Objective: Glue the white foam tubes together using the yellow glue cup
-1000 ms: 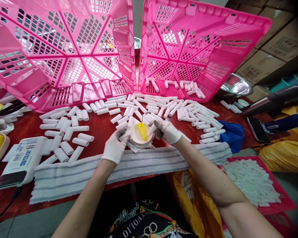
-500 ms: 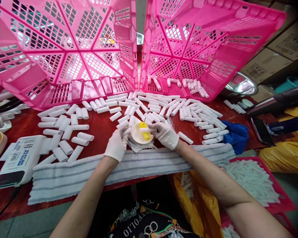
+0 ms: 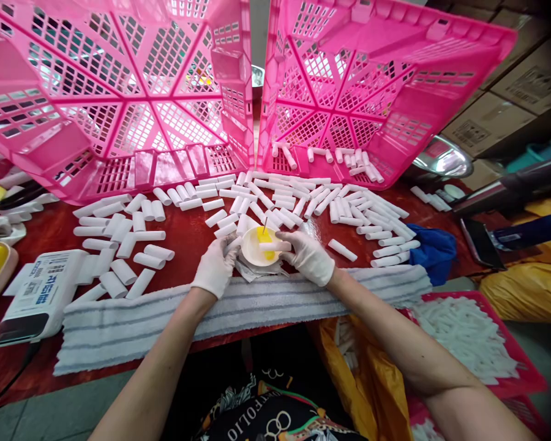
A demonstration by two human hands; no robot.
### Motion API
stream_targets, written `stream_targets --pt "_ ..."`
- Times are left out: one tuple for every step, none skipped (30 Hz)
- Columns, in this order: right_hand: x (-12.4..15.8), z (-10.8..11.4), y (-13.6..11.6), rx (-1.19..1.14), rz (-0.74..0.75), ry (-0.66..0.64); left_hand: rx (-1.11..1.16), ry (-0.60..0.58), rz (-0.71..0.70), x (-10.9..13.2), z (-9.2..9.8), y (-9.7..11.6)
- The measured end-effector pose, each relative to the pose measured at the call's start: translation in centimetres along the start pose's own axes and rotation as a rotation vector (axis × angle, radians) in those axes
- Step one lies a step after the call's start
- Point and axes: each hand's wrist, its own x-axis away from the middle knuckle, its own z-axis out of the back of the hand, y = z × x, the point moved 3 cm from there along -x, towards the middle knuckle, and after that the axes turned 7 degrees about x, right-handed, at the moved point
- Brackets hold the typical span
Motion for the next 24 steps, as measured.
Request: stream_targets --pt "0.1 0.0 0.0 -0.01 0.021 -0.001 -0.011 0.004 0.004 0.0 0.0 0.0" --pt "0.2 -0.1 0.1 -0.004 0.044 -0.005 -0.022 0.009 0.004 0.0 0.0 0.0" --pt "0.3 -0.1 0.1 0.021 0.065 -0.009 -0.027 0.011 0.001 0.0 0.0 0.0" --pt "0.3 -0.1 0.1 0.065 0.084 -0.014 -0.025 0.011 -0.006 0.0 0.0 0.0" --pt "0.4 -0.2 0.2 0.113 0.103 -0.014 -0.017 0.009 -0.015 0.0 0.0 0.0" --pt "0.5 -0.2 0.2 0.145 0.12 -0.007 -0.005 0.004 -0.025 0.0 0.0 0.1" --pt "0.5 -0.2 0.3 0.152 0.132 0.004 0.006 -0.001 -0.03 0.0 0.0 0.1" --pt "0.5 -0.2 0.3 0.133 0.137 0.015 0.015 -0.002 -0.027 0.0 0.0 0.1" --pt "0.5 -0.2 0.4 0.096 0.134 0.021 0.021 -0.002 -0.023 0.1 0.0 0.2" --pt "0.5 -0.2 0.4 0.051 0.124 0.022 0.025 -0.001 -0.021 0.1 0.0 0.2" --pt "0.5 -0.3 0.3 0.017 0.111 0.018 0.027 0.0 -0.022 0.1 0.0 0.2" --pt "0.5 -0.4 0.2 0.004 0.1 0.013 0.027 0.0 -0.024 0.0 0.0 0.2" --pt "0.6 -0.4 0.0 0.015 0.094 0.011 0.028 0.0 -0.027 0.0 -0.1 0.1" --pt "0.7 -0.4 -0.3 0.04 0.092 0.016 0.032 -0.001 -0.032 -0.1 -0.1 0.1" --pt "0.9 -0.3 -0.6 0.069 0.085 0.022 0.037 0.003 -0.033 -0.1 -0.1 0.0" --pt "1.1 -0.3 -1.0 0.086 0.067 0.026 0.046 0.009 -0.029 -0.2 -0.1 0.0" --pt "1.4 -0.2 -1.4 0.081 0.038 0.027 0.062 0.022 -0.019 -0.1 -0.1 0.0" --pt "1.7 -0.1 -1.8 0.054 0.008 0.025 0.084 0.038 -0.005 0.0 0.0 0.1" --pt "2.0 0.0 -2.3 0.008 -0.013 0.02 0.112 0.059 0.007 0.2 0.0 0.2" --pt "2.3 0.2 -2.8 -0.059 -0.031 0.026 0.146 0.079 0.015 0.6 0.0 0.4" --pt "2.6 0.5 -3.4 -0.143 -0.054 0.043 0.191 0.091 0.012 1.0 -0.1 0.7" --pt "2.8 0.8 -3.9 -0.238 -0.087 0.065 0.249 0.087 0.002 1.5 -0.3 1.0" --pt "3.1 1.1 -4.3 -0.339 -0.135 0.084 0.312 0.066 -0.014 2.1 -0.5 1.4" --pt "3.2 1.3 -4.7 -0.435 -0.195 0.092 0.369 0.027 -0.028 2.7 -0.8 1.8"
